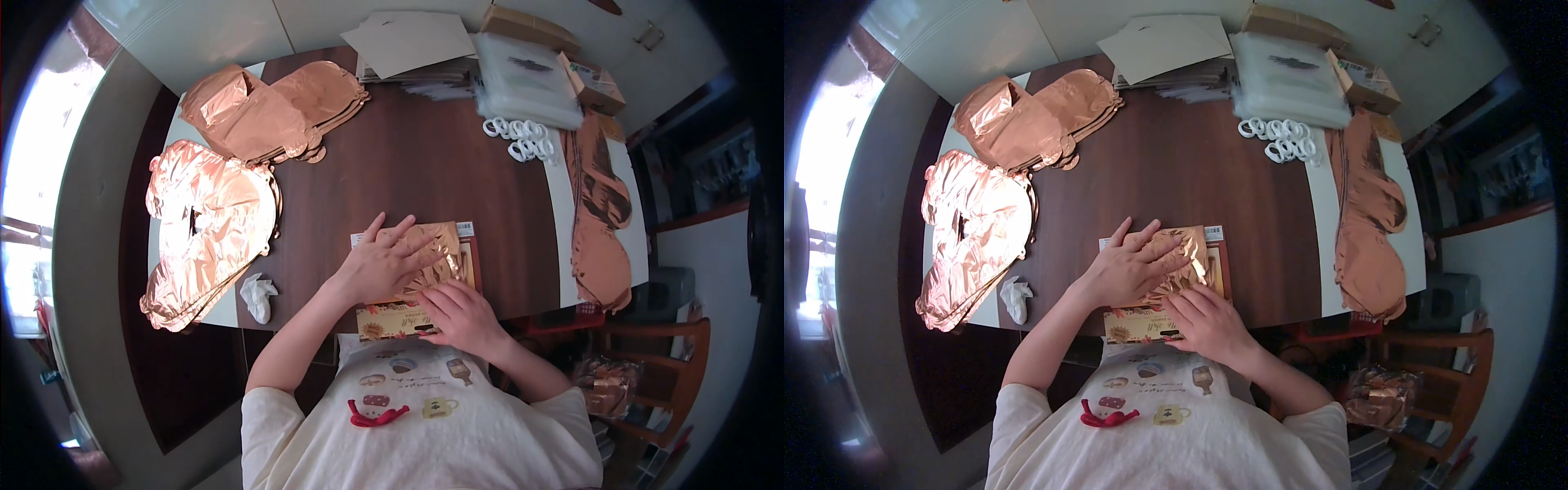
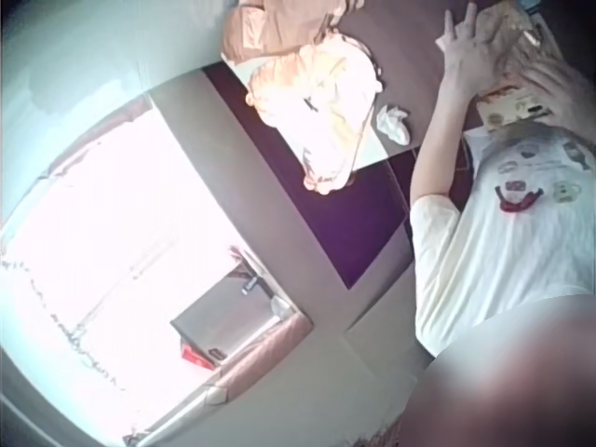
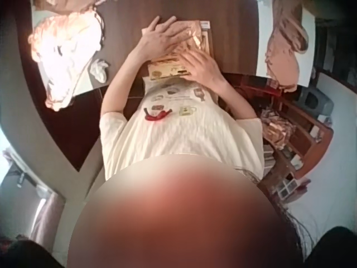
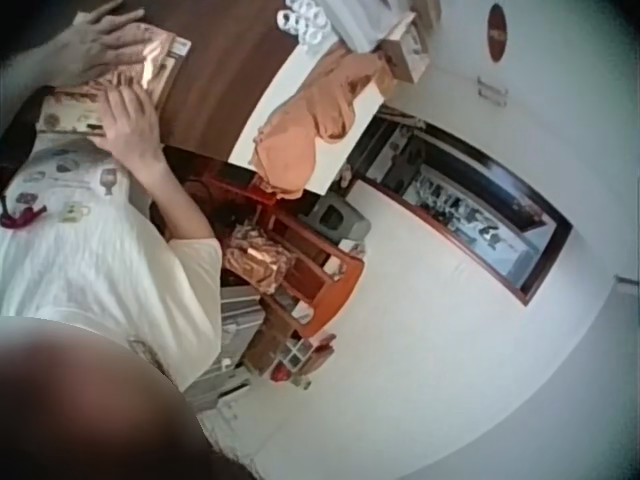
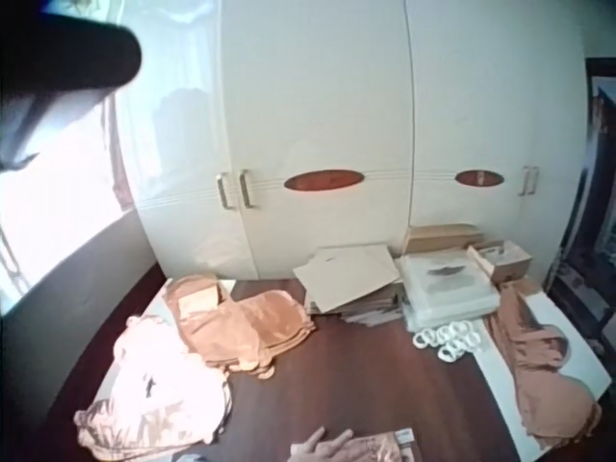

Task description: Folding and inserting foil balloons into plastic packaging with cardboard backings.

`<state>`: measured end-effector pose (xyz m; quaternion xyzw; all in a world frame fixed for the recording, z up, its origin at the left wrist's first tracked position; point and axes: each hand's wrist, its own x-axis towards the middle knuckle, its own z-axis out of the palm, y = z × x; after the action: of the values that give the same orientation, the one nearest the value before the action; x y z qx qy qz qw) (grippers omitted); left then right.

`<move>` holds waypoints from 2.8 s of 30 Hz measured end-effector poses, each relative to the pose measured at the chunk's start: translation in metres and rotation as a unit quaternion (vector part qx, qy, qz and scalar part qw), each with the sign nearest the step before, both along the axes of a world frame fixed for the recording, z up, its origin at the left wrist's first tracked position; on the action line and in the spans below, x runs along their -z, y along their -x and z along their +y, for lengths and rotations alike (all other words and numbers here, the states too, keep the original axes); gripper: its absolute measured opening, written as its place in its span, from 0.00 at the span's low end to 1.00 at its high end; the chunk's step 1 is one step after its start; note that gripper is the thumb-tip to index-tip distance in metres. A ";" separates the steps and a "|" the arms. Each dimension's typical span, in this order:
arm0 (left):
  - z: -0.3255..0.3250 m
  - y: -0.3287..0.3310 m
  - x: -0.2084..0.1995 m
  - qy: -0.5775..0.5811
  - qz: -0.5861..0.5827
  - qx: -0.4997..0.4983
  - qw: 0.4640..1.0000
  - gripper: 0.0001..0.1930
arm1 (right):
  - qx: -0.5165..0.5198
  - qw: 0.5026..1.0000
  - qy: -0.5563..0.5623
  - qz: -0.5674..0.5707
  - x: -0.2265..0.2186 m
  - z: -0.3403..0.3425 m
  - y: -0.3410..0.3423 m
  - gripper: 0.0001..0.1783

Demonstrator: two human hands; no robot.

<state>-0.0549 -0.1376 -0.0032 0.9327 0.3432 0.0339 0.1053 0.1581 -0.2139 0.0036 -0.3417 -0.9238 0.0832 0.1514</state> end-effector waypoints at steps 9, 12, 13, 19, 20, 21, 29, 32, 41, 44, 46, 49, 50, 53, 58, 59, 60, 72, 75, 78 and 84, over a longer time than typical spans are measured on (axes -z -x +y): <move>-0.013 0.010 -0.002 0.028 0.001 0.074 0.997 0.24 | -0.007 1.000 -0.007 0.013 -0.001 0.003 -0.003 0.34; -0.021 0.010 0.000 0.034 -0.024 0.070 0.997 0.24 | -0.005 1.000 -0.008 0.010 0.002 0.002 -0.003 0.33; -0.024 0.010 0.001 0.033 -0.024 0.070 0.997 0.24 | -0.005 1.000 -0.008 0.009 0.001 0.002 -0.004 0.33; -0.049 0.002 -0.003 0.021 -0.039 0.002 0.999 0.29 | 0.001 1.000 0.005 0.029 -0.004 0.004 0.001 0.31; -0.053 0.000 -0.003 0.024 -0.045 -0.015 0.999 0.31 | 0.002 1.000 0.013 0.028 -0.005 0.004 0.001 0.31; -0.056 -0.001 -0.003 0.028 -0.051 -0.033 0.998 0.32 | 0.003 0.999 0.021 0.027 -0.006 0.005 0.002 0.31; -0.061 -0.003 -0.002 0.012 -0.035 -0.042 0.998 0.38 | 0.086 0.992 -0.014 0.091 -0.005 0.045 -0.002 0.29; -0.059 -0.003 -0.002 0.007 -0.037 -0.040 0.999 0.37 | 0.118 0.992 -0.007 0.038 0.010 0.051 0.000 0.36; -0.059 -0.005 -0.004 -0.011 -0.051 -0.049 0.997 0.36 | 0.131 0.991 -0.039 0.010 0.018 0.052 0.003 0.31; -0.062 -0.008 -0.004 -0.023 -0.069 -0.069 0.995 0.33 | 0.137 0.989 -0.055 0.020 0.020 0.051 0.004 0.30; -0.060 -0.015 -0.012 -0.030 -0.076 -0.082 0.993 0.32 | 0.142 0.988 -0.046 0.027 0.021 0.051 0.004 0.31; -0.048 -0.027 -0.020 0.129 -0.036 -0.159 0.978 0.29 | 0.139 0.989 -0.037 0.031 0.020 0.051 0.005 0.29; -0.041 -0.031 -0.012 0.056 -0.080 -0.180 0.979 0.30 | 0.137 0.989 -0.038 0.031 0.020 0.050 0.005 0.29; -0.026 -0.044 0.005 -0.057 -0.110 -0.220 0.968 0.34 | 0.138 0.989 -0.053 0.019 0.023 0.049 0.005 0.29; -0.028 -0.042 0.015 -0.082 -0.075 -0.235 0.966 0.40 | 0.138 0.988 -0.063 0.015 0.022 0.049 0.004 0.29; -0.030 -0.040 0.015 -0.082 -0.076 -0.231 0.967 0.42 | 0.139 0.988 -0.061 0.015 0.022 0.049 0.004 0.29; -0.031 -0.038 0.015 -0.082 -0.077 -0.227 0.967 0.44 | 0.140 0.988 -0.061 0.021 0.023 0.050 0.004 0.28; -0.048 -0.026 0.010 -0.068 -0.006 -0.259 0.964 0.50 | 0.142 0.987 -0.051 0.047 0.022 0.044 0.002 0.29; -0.048 -0.024 0.009 -0.063 -0.004 -0.261 0.963 0.50 | 0.128 0.990 -0.048 0.044 0.020 0.042 -0.004 0.29; -0.048 -0.021 0.006 -0.059 0.014 -0.259 0.964 0.46 | 0.108 0.992 -0.047 0.035 0.013 0.039 -0.010 0.27; -0.050 -0.020 0.014 -0.079 -0.025 -0.254 0.964 0.32 | 0.062 0.995 -0.057 0.048 -0.003 0.065 -0.011 0.19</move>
<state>-0.0349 -0.1871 -0.0168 0.8191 0.5624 0.1093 0.0279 0.1695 -0.1491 0.0071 -0.3850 -0.8957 0.0372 0.2195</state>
